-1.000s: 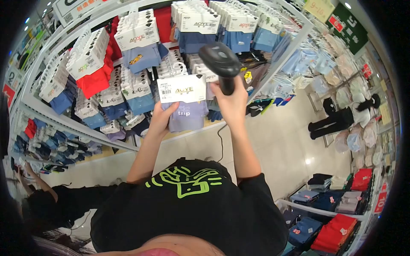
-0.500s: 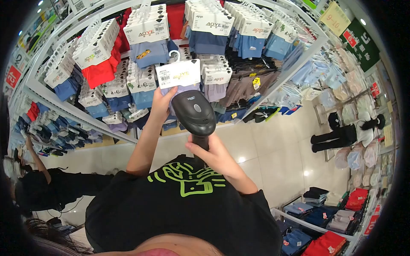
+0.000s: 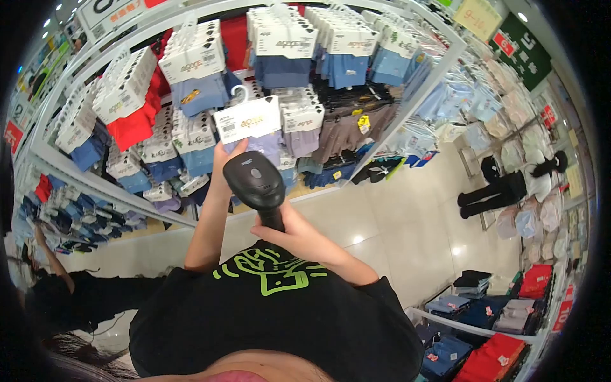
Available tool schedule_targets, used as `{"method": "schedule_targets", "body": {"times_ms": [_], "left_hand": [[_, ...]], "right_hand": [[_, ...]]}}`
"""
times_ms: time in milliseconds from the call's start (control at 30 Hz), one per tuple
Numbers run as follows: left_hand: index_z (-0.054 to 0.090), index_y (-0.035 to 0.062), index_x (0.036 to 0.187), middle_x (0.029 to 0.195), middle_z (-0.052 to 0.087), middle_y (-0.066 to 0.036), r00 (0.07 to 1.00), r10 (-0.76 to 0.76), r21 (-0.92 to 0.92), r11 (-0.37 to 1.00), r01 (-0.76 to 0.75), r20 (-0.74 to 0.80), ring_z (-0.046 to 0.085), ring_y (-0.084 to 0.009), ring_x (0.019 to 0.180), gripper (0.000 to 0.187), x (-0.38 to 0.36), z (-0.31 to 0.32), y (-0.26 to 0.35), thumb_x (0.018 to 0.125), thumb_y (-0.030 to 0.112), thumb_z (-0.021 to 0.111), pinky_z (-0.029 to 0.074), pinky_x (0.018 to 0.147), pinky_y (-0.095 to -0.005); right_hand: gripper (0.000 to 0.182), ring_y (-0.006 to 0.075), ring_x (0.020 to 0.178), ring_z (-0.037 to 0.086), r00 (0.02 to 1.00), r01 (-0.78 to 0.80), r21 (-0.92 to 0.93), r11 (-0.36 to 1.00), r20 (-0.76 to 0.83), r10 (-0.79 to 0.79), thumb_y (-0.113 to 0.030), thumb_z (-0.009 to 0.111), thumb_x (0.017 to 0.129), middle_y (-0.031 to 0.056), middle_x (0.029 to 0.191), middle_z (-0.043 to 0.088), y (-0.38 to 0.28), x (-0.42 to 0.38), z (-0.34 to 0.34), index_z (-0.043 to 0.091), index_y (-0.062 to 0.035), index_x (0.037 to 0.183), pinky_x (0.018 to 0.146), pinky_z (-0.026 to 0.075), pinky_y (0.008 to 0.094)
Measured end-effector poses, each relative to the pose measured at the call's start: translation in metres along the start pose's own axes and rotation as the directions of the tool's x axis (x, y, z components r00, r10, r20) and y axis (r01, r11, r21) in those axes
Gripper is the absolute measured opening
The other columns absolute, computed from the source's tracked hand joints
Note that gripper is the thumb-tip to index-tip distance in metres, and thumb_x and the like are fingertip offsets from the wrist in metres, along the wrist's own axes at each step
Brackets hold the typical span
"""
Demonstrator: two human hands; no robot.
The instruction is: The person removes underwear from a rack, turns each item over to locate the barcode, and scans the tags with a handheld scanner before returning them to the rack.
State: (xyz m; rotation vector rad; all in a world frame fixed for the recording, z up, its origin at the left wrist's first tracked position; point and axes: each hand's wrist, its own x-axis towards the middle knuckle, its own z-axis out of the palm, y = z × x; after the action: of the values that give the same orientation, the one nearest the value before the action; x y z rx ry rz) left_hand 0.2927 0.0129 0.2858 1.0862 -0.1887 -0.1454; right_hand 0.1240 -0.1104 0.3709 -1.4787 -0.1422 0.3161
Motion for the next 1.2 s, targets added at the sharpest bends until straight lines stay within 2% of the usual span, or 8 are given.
{"method": "schedule_targets", "body": {"times_ms": [33,167,267,433,533,667,833,1200], "left_hand": [[0.054,-0.0017,0.107,0.102,0.059,-0.008,1.0,-0.012,-0.015,1.0,0.012,0.023,0.056,-0.0129,0.09,0.03,0.001,-0.002,0.001,0.081,0.01,0.062,0.044,0.078,-0.0257],[0.053,-0.0012,0.109,0.103,0.059,-0.007,0.992,0.11,0.061,0.993,-0.106,-0.069,0.056,-0.0143,0.092,0.031,0.001,-0.001,0.023,0.079,0.006,0.062,0.043,0.081,-0.0277],[0.051,-0.0003,0.111,0.102,0.059,-0.007,0.957,0.264,0.078,0.964,-0.256,-0.124,0.055,-0.0153,0.094,0.037,0.021,-0.015,0.034,0.077,0.004,0.064,0.042,0.083,-0.0281],[0.052,-0.0029,0.108,0.101,0.06,-0.008,0.921,0.389,0.046,0.921,-0.388,-0.012,0.056,-0.0144,0.091,0.033,0.064,-0.041,0.068,0.077,0.002,0.064,0.042,0.082,-0.026],[0.053,-0.003,0.106,0.1,0.06,-0.008,0.925,0.372,0.062,0.924,-0.377,0.084,0.056,-0.0141,0.09,0.031,0.081,-0.05,0.079,0.077,0.001,0.063,0.042,0.081,-0.026],[0.054,-0.0007,0.106,0.101,0.06,-0.007,0.912,0.399,0.146,0.901,-0.409,0.093,0.056,-0.014,0.09,0.032,0.1,-0.057,0.083,0.076,0.001,0.063,0.042,0.081,-0.0268],[0.053,-0.0009,0.108,0.103,0.06,-0.007,0.921,0.384,-0.022,0.923,-0.383,0.067,0.058,-0.0151,0.091,0.033,0.114,-0.061,0.083,0.076,-0.001,0.061,0.044,0.081,-0.0278],[0.054,-0.0012,0.105,0.101,0.06,-0.007,0.935,0.354,-0.076,0.933,-0.351,0.03,0.057,-0.0136,0.089,0.03,0.12,-0.076,0.074,0.077,0.003,0.064,0.044,0.078,-0.0258]], "right_hand": [[0.044,0.0075,0.08,0.047,1.0,-0.009,0.003,1.0,0.004,0.009,-0.005,0.06,0.081,0.0006,0.087,0.047,-0.001,-0.001,-0.001,0.035,-0.0049,0.118,0.071,0.04,0.0234],[0.059,0.0102,0.083,0.048,0.988,0.155,-0.094,0.983,0.021,-0.154,-0.004,0.061,0.08,0.0039,0.089,0.048,-0.002,-0.007,-0.007,0.025,-0.0044,0.127,0.073,0.041,0.0249],[0.058,0.0113,0.082,0.048,0.985,0.168,-0.097,0.981,0.067,-0.162,-0.005,0.06,0.081,0.0035,0.089,0.05,0.002,-0.013,-0.015,0.025,-0.0051,0.128,0.074,0.041,0.0267],[0.049,0.0108,0.08,0.049,0.977,0.202,-0.09,0.975,0.084,-0.195,-0.005,0.057,0.082,0.0026,0.087,0.051,0.01,-0.016,-0.022,0.031,-0.0061,0.124,0.073,0.042,0.0267],[0.044,0.0089,0.076,0.049,0.987,0.155,-0.018,0.988,0.038,-0.154,-0.004,0.056,0.083,0.0019,0.087,0.051,0.018,-0.017,-0.02,0.034,-0.0066,0.12,0.069,0.042,0.0245],[0.039,0.007,0.069,0.048,0.998,0.058,0.068,0.996,-0.038,-0.055,-0.001,0.055,0.083,0.0017,0.086,0.051,0.028,-0.017,-0.018,0.038,-0.0061,0.117,0.062,0.042,0.0223],[0.043,0.0085,0.065,0.048,0.996,0.037,0.121,0.992,-0.09,-0.026,0.001,0.054,0.082,0.0028,0.083,0.05,0.039,-0.011,-0.011,0.037,-0.0055,0.121,0.06,0.041,0.0231],[0.045,0.0098,0.062,0.048,0.995,-0.021,0.121,0.992,-0.098,0.033,-0.003,0.053,0.083,0.0041,0.078,0.049,0.056,0.007,0.011,0.034,-0.0053,0.124,0.058,0.041,0.024]]}}
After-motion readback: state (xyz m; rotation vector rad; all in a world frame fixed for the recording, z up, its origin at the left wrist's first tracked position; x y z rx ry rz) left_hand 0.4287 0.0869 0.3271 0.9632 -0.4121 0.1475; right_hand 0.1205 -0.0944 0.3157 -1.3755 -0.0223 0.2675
